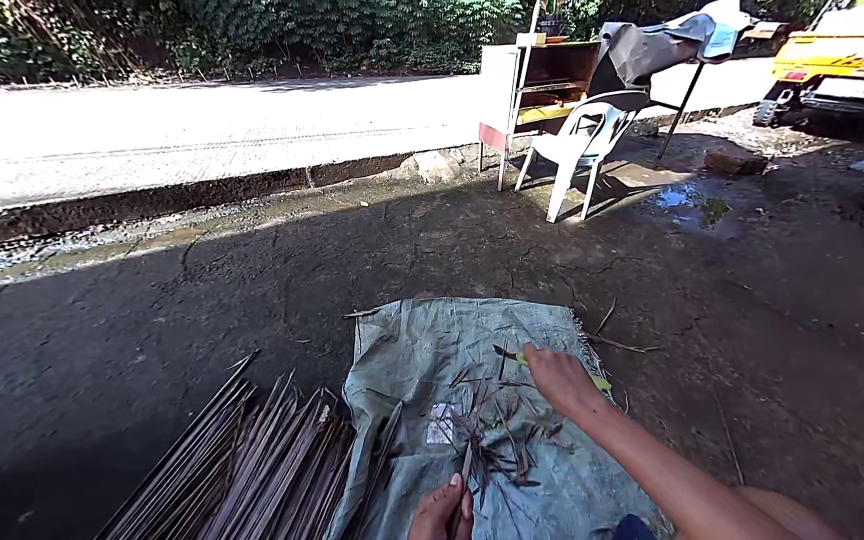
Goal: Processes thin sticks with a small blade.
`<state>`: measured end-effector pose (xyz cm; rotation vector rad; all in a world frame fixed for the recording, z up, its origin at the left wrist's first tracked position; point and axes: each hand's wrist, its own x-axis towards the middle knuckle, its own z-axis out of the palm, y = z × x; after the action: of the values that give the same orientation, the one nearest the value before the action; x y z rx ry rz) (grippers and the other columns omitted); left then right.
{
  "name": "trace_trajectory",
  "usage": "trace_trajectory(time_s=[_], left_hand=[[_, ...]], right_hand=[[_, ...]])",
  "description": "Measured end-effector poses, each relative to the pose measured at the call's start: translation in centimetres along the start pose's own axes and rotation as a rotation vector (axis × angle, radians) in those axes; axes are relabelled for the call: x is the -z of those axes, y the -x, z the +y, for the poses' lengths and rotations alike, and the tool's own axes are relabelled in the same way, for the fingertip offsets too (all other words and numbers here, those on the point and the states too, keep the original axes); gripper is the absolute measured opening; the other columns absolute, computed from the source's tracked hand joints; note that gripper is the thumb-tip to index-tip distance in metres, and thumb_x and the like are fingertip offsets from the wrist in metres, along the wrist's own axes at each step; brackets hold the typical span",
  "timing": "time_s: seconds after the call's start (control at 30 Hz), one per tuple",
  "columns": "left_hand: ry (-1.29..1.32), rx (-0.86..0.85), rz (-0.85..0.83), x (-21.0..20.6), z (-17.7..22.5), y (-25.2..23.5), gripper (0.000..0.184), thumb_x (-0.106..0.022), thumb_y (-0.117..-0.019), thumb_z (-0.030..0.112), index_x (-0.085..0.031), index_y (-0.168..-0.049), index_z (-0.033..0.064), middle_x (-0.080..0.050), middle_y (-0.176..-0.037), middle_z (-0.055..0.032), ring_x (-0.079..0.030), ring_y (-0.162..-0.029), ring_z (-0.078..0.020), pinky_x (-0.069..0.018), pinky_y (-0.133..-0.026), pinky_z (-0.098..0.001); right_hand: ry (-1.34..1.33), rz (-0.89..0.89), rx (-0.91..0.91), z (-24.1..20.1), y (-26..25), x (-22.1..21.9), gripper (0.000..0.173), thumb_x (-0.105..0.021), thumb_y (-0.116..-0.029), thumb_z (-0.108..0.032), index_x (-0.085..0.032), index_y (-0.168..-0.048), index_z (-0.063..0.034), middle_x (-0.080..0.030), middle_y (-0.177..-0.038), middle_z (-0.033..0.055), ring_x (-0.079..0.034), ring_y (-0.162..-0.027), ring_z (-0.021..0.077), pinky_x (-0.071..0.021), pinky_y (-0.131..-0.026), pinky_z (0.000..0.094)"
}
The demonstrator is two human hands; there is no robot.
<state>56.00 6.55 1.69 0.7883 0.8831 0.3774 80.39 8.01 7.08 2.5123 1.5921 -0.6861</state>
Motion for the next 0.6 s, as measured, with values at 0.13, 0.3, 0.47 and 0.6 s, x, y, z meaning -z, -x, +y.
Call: trace_trajectory(time_s=[0.13, 0.3, 0.47, 0.6], left_hand=[[0.021, -0.004, 0.035, 0.0, 0.1, 0.1, 0.051, -0.016, -0.1117, 0.012, -0.047, -0.072, 0.0127, -0.041, -0.044, 0.0092, -0.035, -0.035, 0.0029, -0.0327, -0.038, -0.0120], [0.027, -0.022, 0.012, 0.2, 0.0, -0.2, 0.050, -0.012, -0.1101, 0.012, -0.050, -0.078, 0.0116, -0.043, -0.045, 0.0092, -0.037, -0.036, 0.0029, -0.0338, -0.039, -0.0121], [-0.065, -0.013, 0.027, 0.3, 0.3, 0.0, 0.050, -0.015, -0.1102, 0.009, -0.052, -0.077, 0.0099, -0.044, -0.045, 0.0087, -0.039, -0.036, 0.0023, -0.0360, -0.040, -0.0128], [-0.009, -0.032, 0.033, 0.1, 0.5, -0.2, 0.050, -0.014, -0.1099, 0.009, -0.050, -0.076, 0.0120, -0.042, -0.044, 0.0102, -0.037, -0.035, 0.0036, -0.0338, -0.039, -0.0118]], right_hand=[[-0.060, -0.120, 0.183, -2.0, 3.3, -1.5, 0.031, -0.046, -0.1077, -0.010, -0.056, -0.133, 0.0042, -0.067, -0.117, 0.0300, -0.065, -0.113, 0.0473, -0.0507, -0.094, 0.0601], [-0.009, -0.279, 0.377, -4.5, 4.9, -4.9, 0.027, -0.044, -0.1082, -0.008, -0.056, -0.127, 0.0062, -0.068, -0.110, 0.0304, -0.067, -0.108, 0.0481, -0.0518, -0.089, 0.0604], [-0.014, -0.166, 0.199, -2.0, 1.7, -3.0, 0.030, -0.043, -0.1084, -0.009, -0.055, -0.132, 0.0055, -0.066, -0.118, 0.0301, -0.065, -0.115, 0.0473, -0.0508, -0.094, 0.0596], [-0.041, -0.124, 0.429, -3.8, 4.6, -5.4, 0.025, -0.047, -0.1065, -0.007, -0.059, -0.124, 0.0060, -0.069, -0.104, 0.0292, -0.070, -0.100, 0.0470, -0.0547, -0.084, 0.0592]])
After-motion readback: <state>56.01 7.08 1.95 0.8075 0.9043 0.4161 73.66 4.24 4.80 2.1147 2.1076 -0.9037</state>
